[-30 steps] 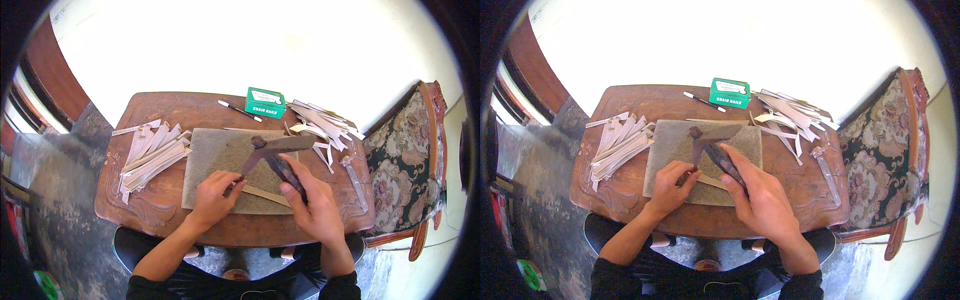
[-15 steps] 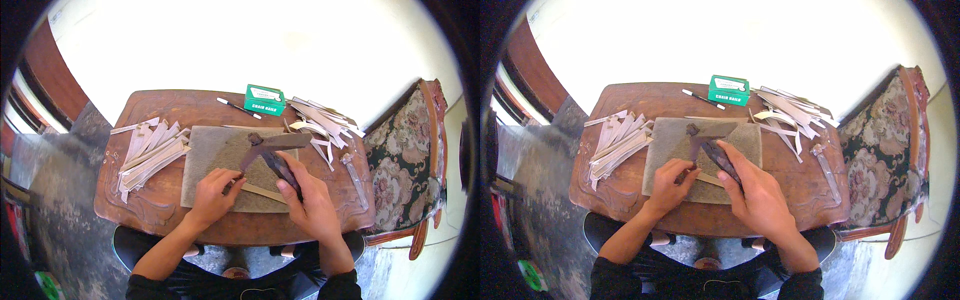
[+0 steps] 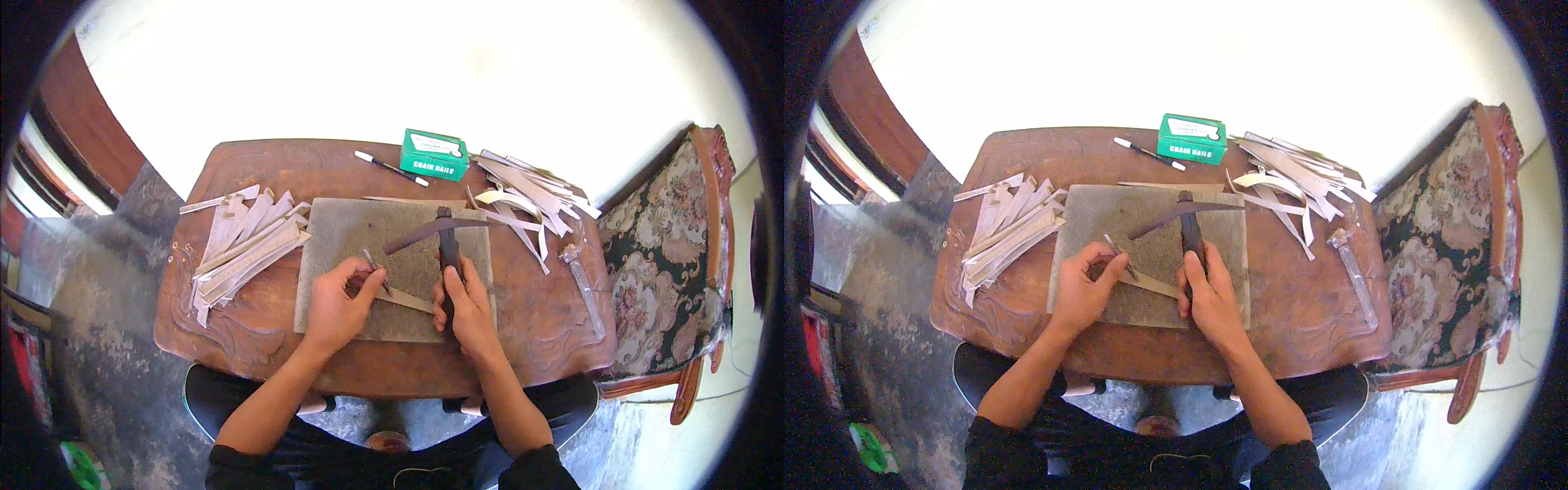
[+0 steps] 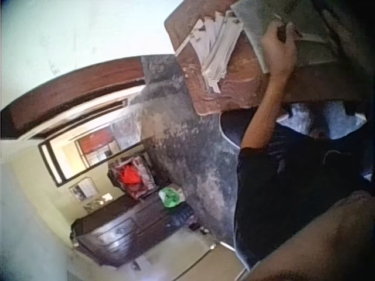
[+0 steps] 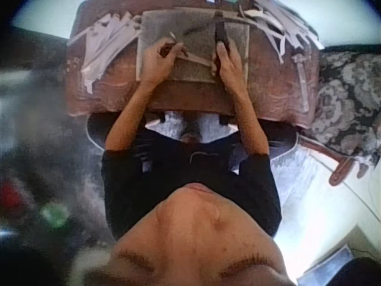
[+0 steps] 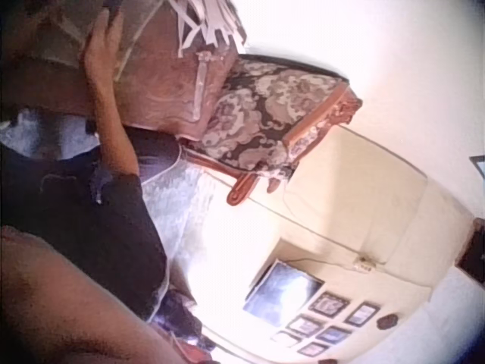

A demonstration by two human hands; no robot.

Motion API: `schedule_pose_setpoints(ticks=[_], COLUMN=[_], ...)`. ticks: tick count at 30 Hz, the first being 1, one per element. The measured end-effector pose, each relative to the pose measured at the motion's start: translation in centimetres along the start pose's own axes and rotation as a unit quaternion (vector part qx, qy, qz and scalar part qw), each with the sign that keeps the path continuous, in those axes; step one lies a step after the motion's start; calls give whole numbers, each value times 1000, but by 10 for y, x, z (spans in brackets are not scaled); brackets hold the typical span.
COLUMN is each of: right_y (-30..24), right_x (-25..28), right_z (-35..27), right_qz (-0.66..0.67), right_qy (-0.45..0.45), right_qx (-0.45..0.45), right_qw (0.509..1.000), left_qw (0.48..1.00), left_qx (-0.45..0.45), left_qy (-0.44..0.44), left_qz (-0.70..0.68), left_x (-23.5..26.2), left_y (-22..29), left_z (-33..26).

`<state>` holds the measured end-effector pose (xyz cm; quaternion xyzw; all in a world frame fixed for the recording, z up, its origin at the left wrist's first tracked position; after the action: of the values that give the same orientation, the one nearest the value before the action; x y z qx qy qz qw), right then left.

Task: The person hammers nails into small wooden pieces placed on a sanding block. They repeatedly pick up nails, position them on the wood, and strike them with a hammer.

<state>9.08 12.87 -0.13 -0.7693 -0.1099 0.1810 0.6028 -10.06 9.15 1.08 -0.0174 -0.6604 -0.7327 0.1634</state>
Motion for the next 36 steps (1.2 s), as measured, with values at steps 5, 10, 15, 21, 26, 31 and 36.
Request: schedule_pose_setpoints(ticks=[5,10,15,21,26,31,36], right_y=[-1,0,-2,0,-2,0,-1], right_x=[0,1,-1,1,-1,0,1], right_z=[0,1,0,1,0,0,0], right_qz=[9,2,3,1,3,1,17], right_qy=[-4,-12,-12,-11,-11,-9,-12], right_qx=[8,10,8,7,10,10,17], right_qw=[1000,1000,1000,1000,1000,1000,1000], left_qw=[1000,1000,1000,998,991,981,953], left_qx=[13,1,-2,-46,-72,-117,-224], left_qy=[-10,-10,-22,-15,-17,-5,15], left_qz=[-14,6,22,50,113,152,205], left_x=[-1,-4,-5,-7,-7,-11,-17], left_y=[-3,2,4,12,26,30,57], left_z=[1,1,0,-1,-4,-7,-17])
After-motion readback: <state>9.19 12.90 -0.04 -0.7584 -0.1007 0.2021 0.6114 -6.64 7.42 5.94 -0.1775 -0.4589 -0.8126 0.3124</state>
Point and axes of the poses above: each hand's wrist, its own z-axis towards the middle knuckle, its own x-axis out of the back of the hand, y = z × x, the point moved 10 cm from there along z, towards the middle knuckle, and after that the axes turned 5 degrees about -y, right-handed, at the moved point
